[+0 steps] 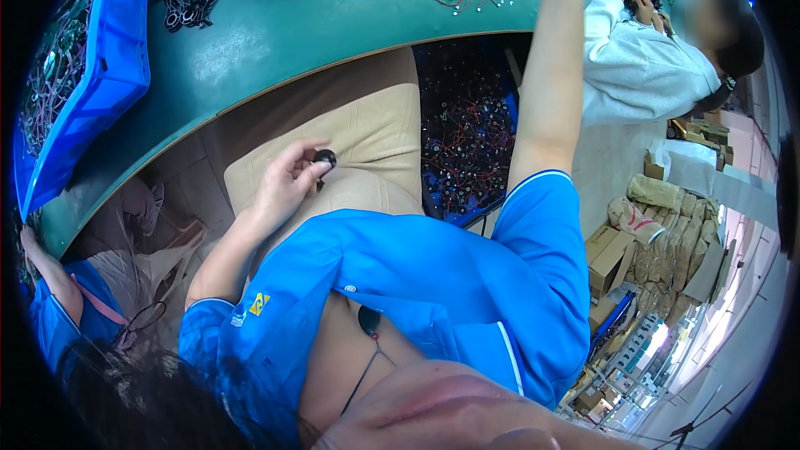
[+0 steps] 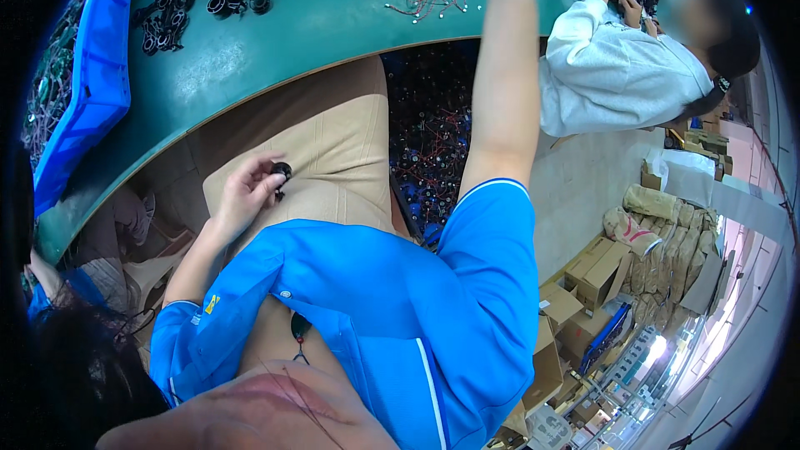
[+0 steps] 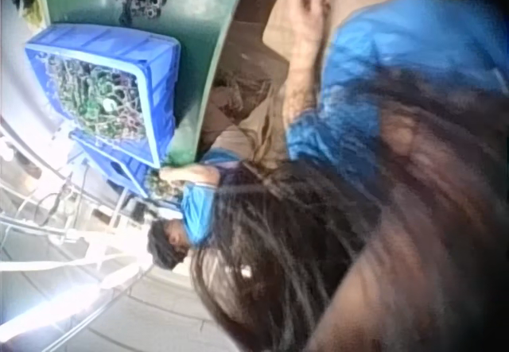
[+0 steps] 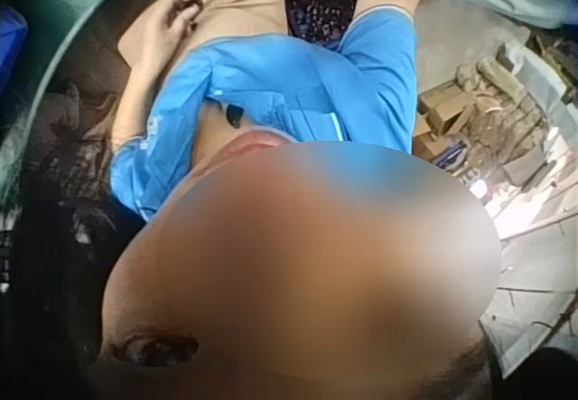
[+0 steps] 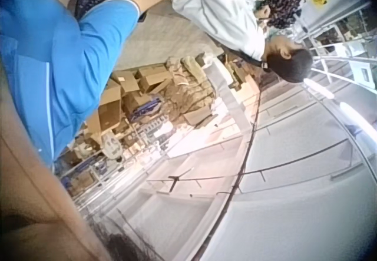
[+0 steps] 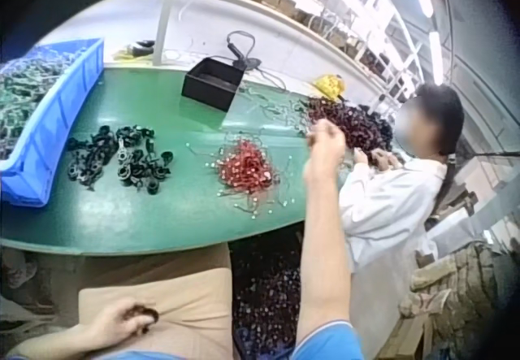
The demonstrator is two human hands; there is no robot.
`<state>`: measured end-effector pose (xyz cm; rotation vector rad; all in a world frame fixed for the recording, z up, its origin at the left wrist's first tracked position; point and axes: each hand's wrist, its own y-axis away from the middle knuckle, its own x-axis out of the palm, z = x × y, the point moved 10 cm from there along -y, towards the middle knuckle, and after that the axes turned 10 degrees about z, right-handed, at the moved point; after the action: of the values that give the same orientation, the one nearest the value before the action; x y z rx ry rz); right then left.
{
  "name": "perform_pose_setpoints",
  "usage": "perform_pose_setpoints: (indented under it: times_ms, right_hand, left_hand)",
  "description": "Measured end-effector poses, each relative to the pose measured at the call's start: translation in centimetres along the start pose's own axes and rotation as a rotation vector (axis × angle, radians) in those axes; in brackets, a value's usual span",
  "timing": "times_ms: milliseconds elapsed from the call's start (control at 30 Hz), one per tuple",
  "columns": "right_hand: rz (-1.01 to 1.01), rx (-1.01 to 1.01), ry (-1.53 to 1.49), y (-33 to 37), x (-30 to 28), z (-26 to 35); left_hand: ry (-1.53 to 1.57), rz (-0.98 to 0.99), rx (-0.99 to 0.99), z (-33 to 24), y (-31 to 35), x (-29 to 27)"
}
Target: Assembling small black electronic components on a production line workbench.
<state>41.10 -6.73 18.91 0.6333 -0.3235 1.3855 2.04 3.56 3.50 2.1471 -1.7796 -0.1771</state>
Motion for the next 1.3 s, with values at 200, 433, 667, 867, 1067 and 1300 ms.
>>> perform_pose_setpoints:
  times_ms: [200, 433, 667, 867, 1067, 1300]
  right_hand:
    - [1.247, -0.381, 0.442, 14.0, 3.9, -8.0]
    - [1.289, 0.321, 0.605, 22.8, -6.0, -17.5]
    - [1.247, 0.410, 0.610, 27.0, -11.0, -20.2]
    - [1.098, 0.550, 0.749, 26.2, -13.5, -21.2]
    - [1.211, 0.283, 0.876, 26.6, -12.4, -19.9]
    - [1.171, 0.421, 0.727, 27.4, -12.4, -20.4]
  left_hand:
    - [-0.037, -0.175, 0.081, 0.6, 0.2, -2.3]
    - [0.220, -0.311, 0.079, 1.1, 0.4, -3.6]
    - [0.172, -0.196, 0.129, 1.5, -0.1, -2.0]
    - [0.204, -0.210, 0.292, 1.7, 0.1, -1.7]
    - [0.144, -0.249, 0.271, 1.5, 0.3, -2.1]
    - [0.030, -0.245, 0.288, 1.1, 0.4, -2.0]
